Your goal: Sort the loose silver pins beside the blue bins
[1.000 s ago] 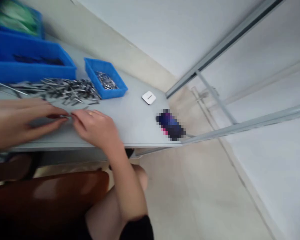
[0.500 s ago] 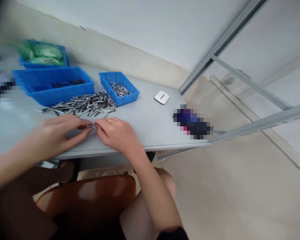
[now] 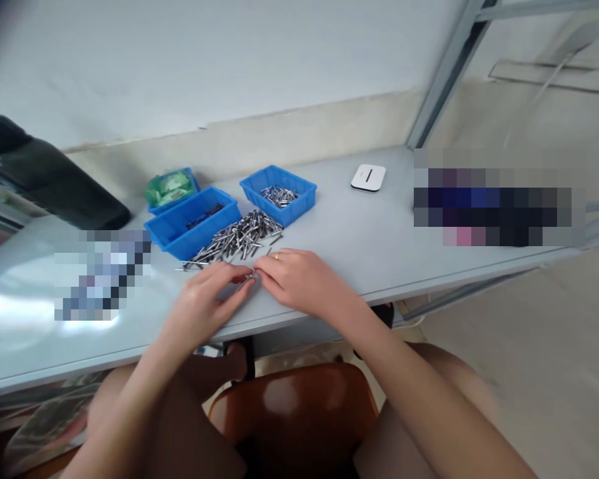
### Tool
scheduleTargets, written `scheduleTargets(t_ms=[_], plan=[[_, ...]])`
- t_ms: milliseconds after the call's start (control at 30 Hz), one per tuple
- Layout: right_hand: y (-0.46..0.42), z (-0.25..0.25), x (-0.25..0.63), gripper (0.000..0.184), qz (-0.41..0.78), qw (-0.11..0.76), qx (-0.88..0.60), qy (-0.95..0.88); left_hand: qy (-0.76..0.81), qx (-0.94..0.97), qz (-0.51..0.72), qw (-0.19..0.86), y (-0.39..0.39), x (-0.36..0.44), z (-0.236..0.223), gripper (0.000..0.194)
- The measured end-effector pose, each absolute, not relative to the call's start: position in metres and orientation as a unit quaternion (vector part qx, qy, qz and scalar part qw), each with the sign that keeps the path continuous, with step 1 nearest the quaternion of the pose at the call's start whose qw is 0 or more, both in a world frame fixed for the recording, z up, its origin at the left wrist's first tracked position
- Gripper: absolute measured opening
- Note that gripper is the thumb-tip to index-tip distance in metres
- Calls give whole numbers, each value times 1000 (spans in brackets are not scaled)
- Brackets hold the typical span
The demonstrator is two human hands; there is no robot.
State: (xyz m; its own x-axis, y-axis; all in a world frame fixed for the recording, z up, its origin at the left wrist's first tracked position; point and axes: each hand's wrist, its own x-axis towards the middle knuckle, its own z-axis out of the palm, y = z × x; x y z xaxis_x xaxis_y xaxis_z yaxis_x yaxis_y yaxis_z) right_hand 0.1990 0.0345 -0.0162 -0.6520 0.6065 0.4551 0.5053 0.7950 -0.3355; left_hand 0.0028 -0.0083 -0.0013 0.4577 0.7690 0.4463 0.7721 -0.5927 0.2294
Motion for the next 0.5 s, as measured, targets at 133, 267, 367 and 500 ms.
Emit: scheduleTargets(t_ms=[133, 267, 367, 500], plan=[[34, -16, 199, 19, 86, 269, -308, -908, -446, -855, -265, 0, -7, 2, -1, 11], [35, -17, 199, 19, 88, 268, -307, -909, -430, -855, -289, 3, -7, 3, -3, 13], [36, -17, 198, 20, 85, 266, -307, -910, -423, -847, -322, -6, -8, 3, -4, 10], [33, -15, 198, 21, 80, 273, -307, -908, -468, -821, -326, -12, -10, 4, -3, 11]])
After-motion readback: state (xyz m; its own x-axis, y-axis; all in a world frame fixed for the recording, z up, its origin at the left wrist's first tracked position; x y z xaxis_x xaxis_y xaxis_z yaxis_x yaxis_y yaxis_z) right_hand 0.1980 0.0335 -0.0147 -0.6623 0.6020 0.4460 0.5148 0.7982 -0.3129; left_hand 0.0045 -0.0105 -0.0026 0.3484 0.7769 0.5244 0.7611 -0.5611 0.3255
